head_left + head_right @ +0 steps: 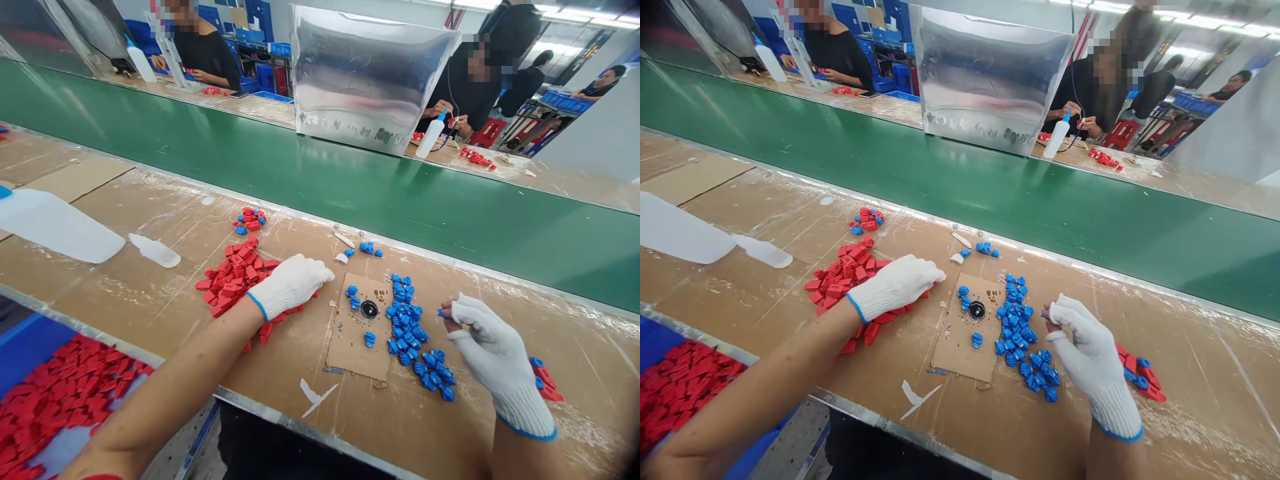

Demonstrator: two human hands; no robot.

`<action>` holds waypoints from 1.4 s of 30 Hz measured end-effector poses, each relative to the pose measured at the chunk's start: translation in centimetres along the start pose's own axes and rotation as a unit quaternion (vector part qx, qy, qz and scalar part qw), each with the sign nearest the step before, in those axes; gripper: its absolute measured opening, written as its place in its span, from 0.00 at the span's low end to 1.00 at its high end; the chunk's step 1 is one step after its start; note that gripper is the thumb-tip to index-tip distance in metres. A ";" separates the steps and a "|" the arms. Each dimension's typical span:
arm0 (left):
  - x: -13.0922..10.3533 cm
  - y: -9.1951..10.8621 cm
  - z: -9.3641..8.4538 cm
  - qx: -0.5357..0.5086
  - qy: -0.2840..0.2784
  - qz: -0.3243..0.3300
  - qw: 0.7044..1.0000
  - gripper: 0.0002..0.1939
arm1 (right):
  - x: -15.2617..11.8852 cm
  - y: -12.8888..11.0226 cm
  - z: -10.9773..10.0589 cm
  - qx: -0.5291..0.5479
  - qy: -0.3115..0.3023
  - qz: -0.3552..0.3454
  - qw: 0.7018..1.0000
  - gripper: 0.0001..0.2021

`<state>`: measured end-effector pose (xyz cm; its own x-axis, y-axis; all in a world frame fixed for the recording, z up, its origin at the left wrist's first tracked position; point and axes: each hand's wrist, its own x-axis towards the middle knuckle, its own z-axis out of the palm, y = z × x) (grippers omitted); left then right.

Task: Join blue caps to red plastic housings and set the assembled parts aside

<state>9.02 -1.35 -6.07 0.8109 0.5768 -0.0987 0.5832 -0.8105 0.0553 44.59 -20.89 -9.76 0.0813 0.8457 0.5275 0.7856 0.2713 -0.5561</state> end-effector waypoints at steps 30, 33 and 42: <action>1.6 4.5 1.5 -0.670 0.364 -0.130 0.633 0.02 | 9.5 -10.3 5.8 -0.037 -0.344 -0.051 0.937 0.12; 1.6 4.5 1.5 -0.671 0.367 -0.142 0.629 0.03 | 9.5 -10.1 5.2 -0.031 -0.340 -0.048 0.939 0.13; 1.6 4.9 1.3 -0.668 0.349 -0.133 0.644 0.03 | 9.6 -10.0 4.4 -0.049 -0.318 -0.010 0.947 0.08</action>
<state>13.06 -4.52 -7.23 0.2266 0.9602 0.1634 -0.1513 -0.1310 0.9798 34.79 -13.44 -1.91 -0.2952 0.9551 0.0269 0.8385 0.2725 -0.4718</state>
